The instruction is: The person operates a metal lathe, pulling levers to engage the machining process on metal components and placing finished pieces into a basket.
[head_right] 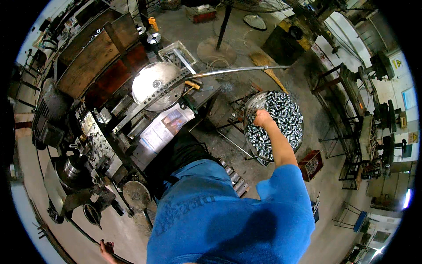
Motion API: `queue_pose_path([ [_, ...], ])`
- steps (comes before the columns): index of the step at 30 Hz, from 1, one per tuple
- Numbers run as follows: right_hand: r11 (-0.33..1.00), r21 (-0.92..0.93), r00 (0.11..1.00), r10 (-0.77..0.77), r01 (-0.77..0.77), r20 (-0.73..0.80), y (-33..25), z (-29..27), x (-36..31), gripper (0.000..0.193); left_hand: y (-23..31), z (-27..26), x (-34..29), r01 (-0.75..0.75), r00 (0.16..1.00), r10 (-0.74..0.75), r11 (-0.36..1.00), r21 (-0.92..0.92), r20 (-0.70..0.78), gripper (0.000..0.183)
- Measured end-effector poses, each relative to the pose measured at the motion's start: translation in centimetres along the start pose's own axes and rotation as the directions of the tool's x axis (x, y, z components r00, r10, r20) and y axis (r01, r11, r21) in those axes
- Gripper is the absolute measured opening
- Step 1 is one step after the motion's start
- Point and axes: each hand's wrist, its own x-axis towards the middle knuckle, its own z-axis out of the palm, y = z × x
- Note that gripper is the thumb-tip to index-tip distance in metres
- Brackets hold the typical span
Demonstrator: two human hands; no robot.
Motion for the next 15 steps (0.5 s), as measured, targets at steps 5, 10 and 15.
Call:
queue_pose_path([
  [5, 0.982, -0.14, 0.992, -0.127, 0.124, -0.013, 1.9, 1.9, 1.8, 0.029, 4.7, 4.2, -6.4, -0.025, 1.0, 0.025, 0.998, -0.049, -0.003, 0.041],
  [10, 0.991, 0.099, 0.994, -0.087, 0.093, -0.068, 1.4, 1.3, 1.4, 0.03, 7.0, 6.0, -9.3, -0.122, 0.992, 0.121, 0.992, -0.038, -0.029, 0.031],
  [15, 0.96, 0.198, 0.977, 0.212, -0.2, -0.039, 1.8, 2.7, 3.4, 0.04, 7.8, 6.7, -10.0, -0.147, 0.988, 0.14, 0.983, -0.108, -0.069, 0.027],
])
